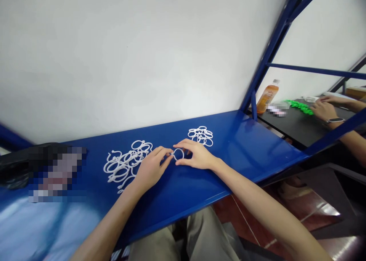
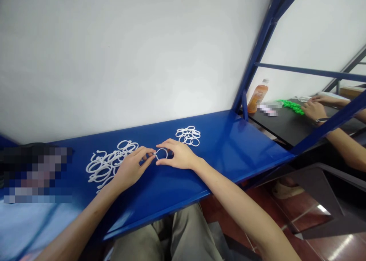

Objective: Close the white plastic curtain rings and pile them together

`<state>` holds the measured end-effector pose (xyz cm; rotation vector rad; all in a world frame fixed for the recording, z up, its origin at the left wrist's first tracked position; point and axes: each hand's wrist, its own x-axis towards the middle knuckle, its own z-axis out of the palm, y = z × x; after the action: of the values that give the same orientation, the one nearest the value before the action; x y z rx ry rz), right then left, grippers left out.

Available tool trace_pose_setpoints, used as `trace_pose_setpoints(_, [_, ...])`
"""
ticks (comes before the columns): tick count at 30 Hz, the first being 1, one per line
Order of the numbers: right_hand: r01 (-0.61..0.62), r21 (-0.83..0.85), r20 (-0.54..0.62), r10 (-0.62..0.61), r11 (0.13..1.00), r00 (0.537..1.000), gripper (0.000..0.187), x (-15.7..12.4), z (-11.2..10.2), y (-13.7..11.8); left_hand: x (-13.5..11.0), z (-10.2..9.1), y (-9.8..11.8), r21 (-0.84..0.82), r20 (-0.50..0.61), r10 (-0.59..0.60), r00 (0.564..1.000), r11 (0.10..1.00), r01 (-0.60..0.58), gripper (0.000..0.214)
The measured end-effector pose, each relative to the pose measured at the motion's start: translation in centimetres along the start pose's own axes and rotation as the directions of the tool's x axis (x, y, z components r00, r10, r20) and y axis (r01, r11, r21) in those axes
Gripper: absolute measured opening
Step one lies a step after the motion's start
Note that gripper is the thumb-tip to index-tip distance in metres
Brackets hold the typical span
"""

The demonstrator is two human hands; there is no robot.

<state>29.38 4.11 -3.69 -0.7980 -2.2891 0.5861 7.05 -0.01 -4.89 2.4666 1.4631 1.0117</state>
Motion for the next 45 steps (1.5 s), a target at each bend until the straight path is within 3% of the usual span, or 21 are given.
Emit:
trace_pose_setpoints(2, [0.016,-0.009,0.024,-0.016,1.000,1.000,0.062,-0.06,0.05,-0.04,-0.02,0.01,-0.05,0.002,-0.006,-0.001,1.000,1.000,0.001,0.020])
trace_pose_setpoints(7, [0.003,-0.038,0.036,-0.001,0.999,0.999,0.050,0.00,0.15,0.21,-0.01,-0.01,-0.19,-0.020,-0.005,0.014,1.000,1.000,-0.014,0.021])
trace_pose_setpoints(27, [0.079,-0.076,0.072,-0.074,0.994,0.995,0.031,0.27,0.56,-0.24,-0.09,0.08,-0.71,0.005,0.075,0.077,0.994,0.997,-0.077,0.019])
trace_pose_setpoints(45, [-0.002,-0.109,0.034,0.006,0.994,0.999,0.035,-0.01,0.66,0.12,-0.27,0.65,-0.72,-0.028,0.072,0.002,0.997,1.000,0.000,0.016])
